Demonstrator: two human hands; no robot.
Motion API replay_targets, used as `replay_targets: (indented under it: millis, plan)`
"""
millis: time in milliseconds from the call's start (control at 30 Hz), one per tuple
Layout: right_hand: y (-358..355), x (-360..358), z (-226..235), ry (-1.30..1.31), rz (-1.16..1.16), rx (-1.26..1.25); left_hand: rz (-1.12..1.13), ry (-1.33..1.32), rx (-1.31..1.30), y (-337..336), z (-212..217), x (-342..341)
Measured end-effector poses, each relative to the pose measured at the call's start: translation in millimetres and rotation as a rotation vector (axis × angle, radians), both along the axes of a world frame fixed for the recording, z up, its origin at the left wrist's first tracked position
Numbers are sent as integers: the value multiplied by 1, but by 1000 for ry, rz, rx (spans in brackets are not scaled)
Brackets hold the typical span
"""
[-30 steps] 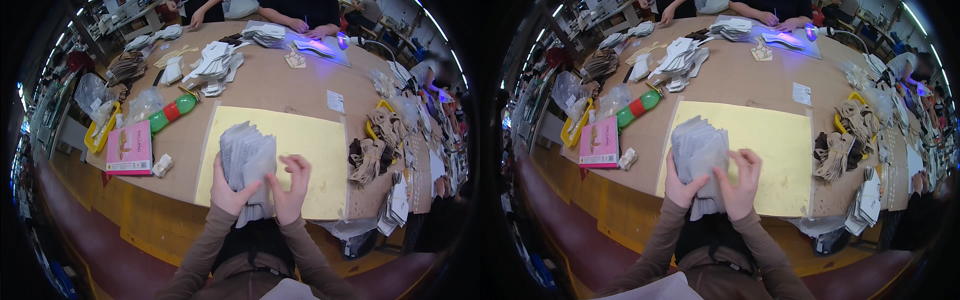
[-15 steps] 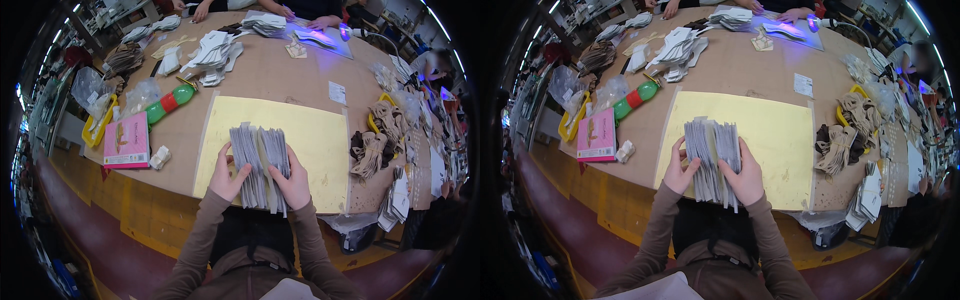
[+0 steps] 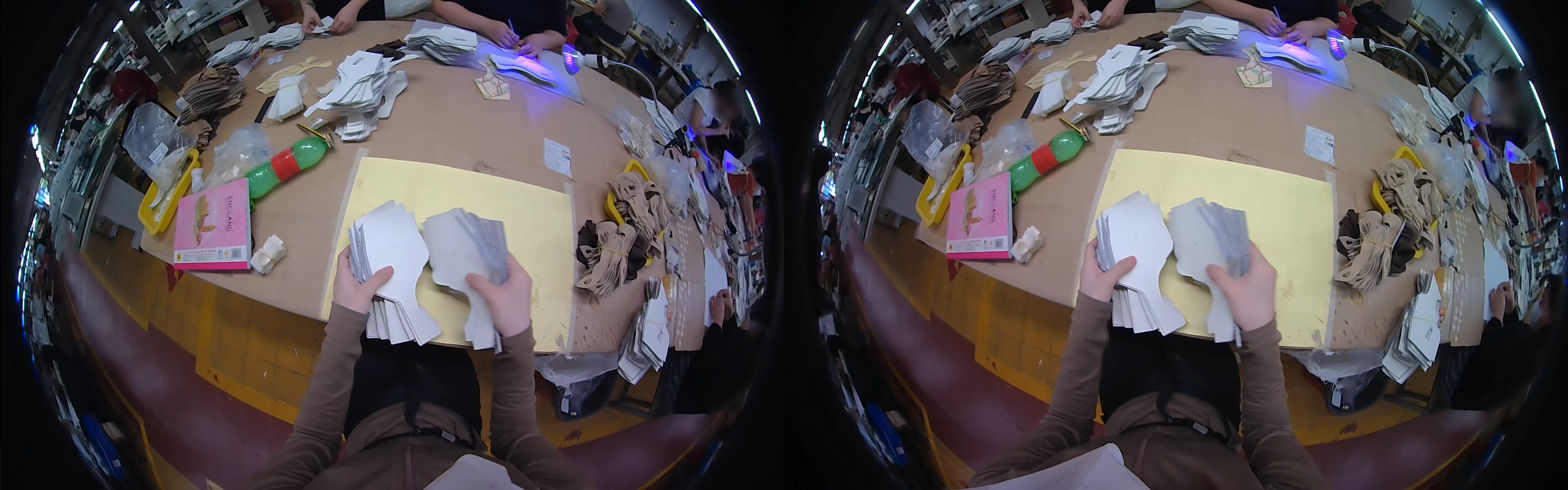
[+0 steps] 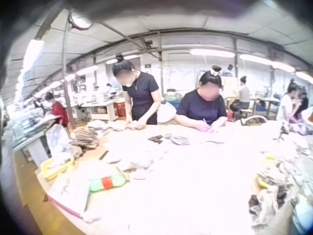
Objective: The person repeatedly folds white paper cutouts with a printed logo on a yellow work surface. They handle the pieces one at a time, creasing them along pre-marked lines, then stack the folded pieces into a growing pile. Other workers are visible in the background performing similar tasks.
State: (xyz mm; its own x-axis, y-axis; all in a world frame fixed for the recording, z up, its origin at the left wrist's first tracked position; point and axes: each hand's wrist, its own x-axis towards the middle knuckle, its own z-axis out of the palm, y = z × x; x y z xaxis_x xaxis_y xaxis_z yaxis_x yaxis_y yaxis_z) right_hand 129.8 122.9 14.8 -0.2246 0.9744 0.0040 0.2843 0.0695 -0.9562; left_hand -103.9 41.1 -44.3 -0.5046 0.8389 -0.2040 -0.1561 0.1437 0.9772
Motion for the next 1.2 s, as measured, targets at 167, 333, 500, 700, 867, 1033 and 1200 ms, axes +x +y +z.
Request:
replay_targets:
  millis: [167, 333, 500, 700, 867, 1033, 1200]
  plan:
    - [-1, 17, 28, 455, -105, -92, -15, -30, 18, -4, -9, -7]
    - [-13, -17, 14, 988, 4, -599, -17, -62, 63, -6, -20, -6]
    - [-17, -83, -46, 342, 143, -229, 18, -300, 91, -10, -28, -15]
    - [-27, -79, -42, 795, 281, -448, 27, -443, 231, -11, -30, -12]
    - [-31, -83, -27, 661, 288, -449, -33, -424, 212, -22, -26, -6]
    - [-32, -79, -11, 654, 303, -341, -67, -575, 352, -16, -12, 12]
    - [-12, -69, 11, 791, 203, -372, -233, -194, 324, 22, 12, 22]
